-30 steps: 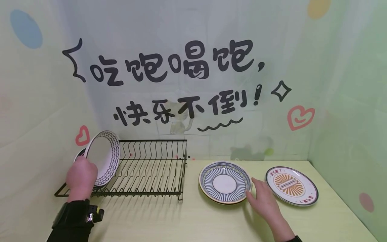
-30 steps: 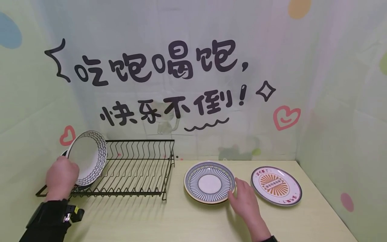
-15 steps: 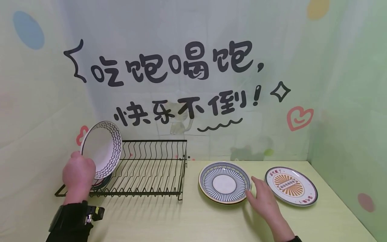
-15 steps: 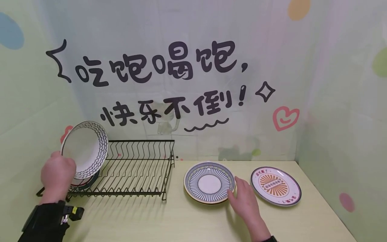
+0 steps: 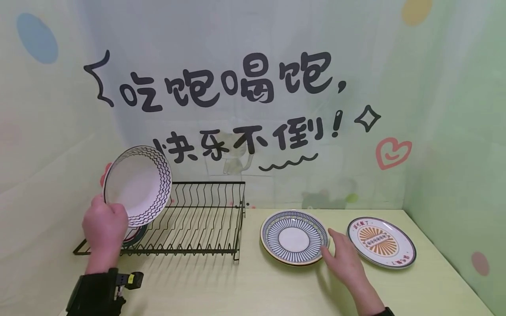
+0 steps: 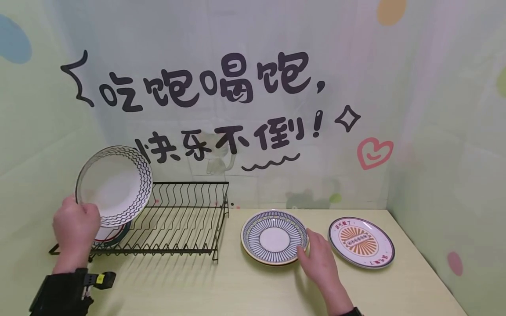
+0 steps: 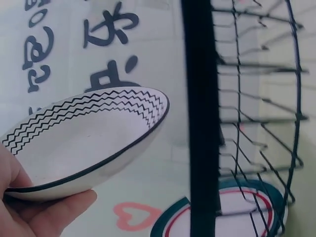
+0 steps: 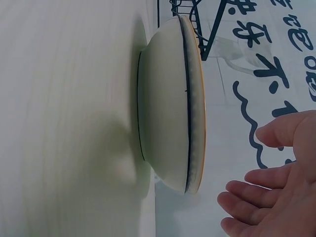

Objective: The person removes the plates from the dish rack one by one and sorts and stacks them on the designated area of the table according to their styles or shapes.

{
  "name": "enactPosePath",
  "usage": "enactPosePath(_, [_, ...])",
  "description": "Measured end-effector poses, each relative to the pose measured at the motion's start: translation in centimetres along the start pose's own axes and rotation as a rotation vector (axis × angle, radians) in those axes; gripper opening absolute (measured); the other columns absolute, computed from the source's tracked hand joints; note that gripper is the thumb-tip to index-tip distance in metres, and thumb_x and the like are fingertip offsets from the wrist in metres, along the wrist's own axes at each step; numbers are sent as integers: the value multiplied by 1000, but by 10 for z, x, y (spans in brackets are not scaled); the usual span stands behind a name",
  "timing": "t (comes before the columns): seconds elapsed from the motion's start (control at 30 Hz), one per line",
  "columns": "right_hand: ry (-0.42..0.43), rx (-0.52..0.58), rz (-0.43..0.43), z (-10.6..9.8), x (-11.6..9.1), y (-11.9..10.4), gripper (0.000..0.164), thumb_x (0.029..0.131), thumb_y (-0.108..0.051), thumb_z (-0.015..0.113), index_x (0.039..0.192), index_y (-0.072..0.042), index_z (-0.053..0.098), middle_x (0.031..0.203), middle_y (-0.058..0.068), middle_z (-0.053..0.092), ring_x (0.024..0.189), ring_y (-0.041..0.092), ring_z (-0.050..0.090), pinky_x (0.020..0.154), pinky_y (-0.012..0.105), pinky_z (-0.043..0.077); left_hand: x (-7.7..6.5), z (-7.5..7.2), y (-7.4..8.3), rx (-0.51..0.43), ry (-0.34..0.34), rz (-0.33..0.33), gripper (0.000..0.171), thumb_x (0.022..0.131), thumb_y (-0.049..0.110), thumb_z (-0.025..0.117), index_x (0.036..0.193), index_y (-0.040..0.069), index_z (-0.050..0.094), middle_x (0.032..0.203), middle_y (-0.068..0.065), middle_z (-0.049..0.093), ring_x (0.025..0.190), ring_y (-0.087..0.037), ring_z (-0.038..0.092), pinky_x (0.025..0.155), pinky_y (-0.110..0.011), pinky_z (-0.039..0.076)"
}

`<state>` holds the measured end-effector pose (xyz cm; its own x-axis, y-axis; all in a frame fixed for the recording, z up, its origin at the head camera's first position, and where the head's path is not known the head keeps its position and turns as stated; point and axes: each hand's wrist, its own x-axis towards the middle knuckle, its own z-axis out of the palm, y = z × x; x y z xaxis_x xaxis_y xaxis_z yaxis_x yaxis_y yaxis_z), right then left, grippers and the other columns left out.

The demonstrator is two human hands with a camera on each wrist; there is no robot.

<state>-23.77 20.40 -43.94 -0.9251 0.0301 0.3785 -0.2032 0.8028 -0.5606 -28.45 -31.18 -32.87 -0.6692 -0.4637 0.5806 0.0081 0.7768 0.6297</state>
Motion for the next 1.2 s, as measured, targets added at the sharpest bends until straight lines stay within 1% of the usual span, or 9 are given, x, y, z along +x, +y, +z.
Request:
enactPosePath(0.13, [1,3,1,0,0,-1,55,90,-11,66,136,14,47,131,36,51,122,52,47,103,62,37,-3,-2,8,-66,-17,-65,37,93,7,40,116,-17,54,115,-38,59,85,-46,56,52,-41,42])
enactPosePath(0.23, [0,9,8,-1,0,-2,55,90,-11,66,136,14,47,131,36,51,122,52,47,104,62,36,-7,-3,15,-96,-30,-98,42,94,9,39,124,-16,53,121,-37,58,91,-47,57,57,-47,50])
enactPosePath(0.33, [4,12,10,-1,0,-2,55,91,-12,65,136,14,47,132,35,51,123,51,47,104,62,36,-11,-3,20,-109,-29,-108,44,95,10,38,129,-15,52,123,-36,58,96,-49,59,68,-56,53])
enactPosePath(0.43, [4,13,14,0,0,-3,54,92,-12,64,136,13,47,133,35,51,124,51,46,105,62,35,-14,-1,24,-128,-4,-91,43,94,9,39,127,-15,54,121,-35,59,96,-49,59,71,-59,50])
enactPosePath(0.7, [2,30,25,1,1,-6,53,92,-11,64,137,12,46,135,34,50,126,49,44,107,61,33,-24,0,36,-146,39,-81,42,93,8,41,125,-12,58,115,-33,64,90,-47,62,58,-48,46])
enactPosePath(0.8, [3,33,32,0,1,-7,53,93,-12,63,138,11,46,135,33,50,126,49,44,107,61,33,-28,0,40,-143,40,-86,41,92,9,42,124,-10,59,114,-31,65,92,-47,61,61,-48,43])
enactPosePath(1.0, [13,36,31,-2,1,-8,53,93,-12,63,138,11,47,135,32,51,126,49,46,106,61,34,-36,5,44,-176,25,-85,36,93,9,42,116,-13,60,106,-32,64,87,-44,56,67,-52,41])
enactPosePath(1.07, [20,38,27,-2,1,-8,53,93,-12,63,137,11,47,135,32,51,125,49,46,106,60,35,-38,7,45,-191,8,-92,35,93,9,42,115,-13,59,104,-31,64,82,-41,54,65,-49,40])
enactPosePath(1.2, [42,50,11,-2,2,-9,52,92,-10,64,136,11,48,133,32,52,124,48,47,105,60,36,-43,8,50,-221,-29,-121,36,95,10,43,118,-12,58,108,-29,64,84,-39,56,66,-41,44])
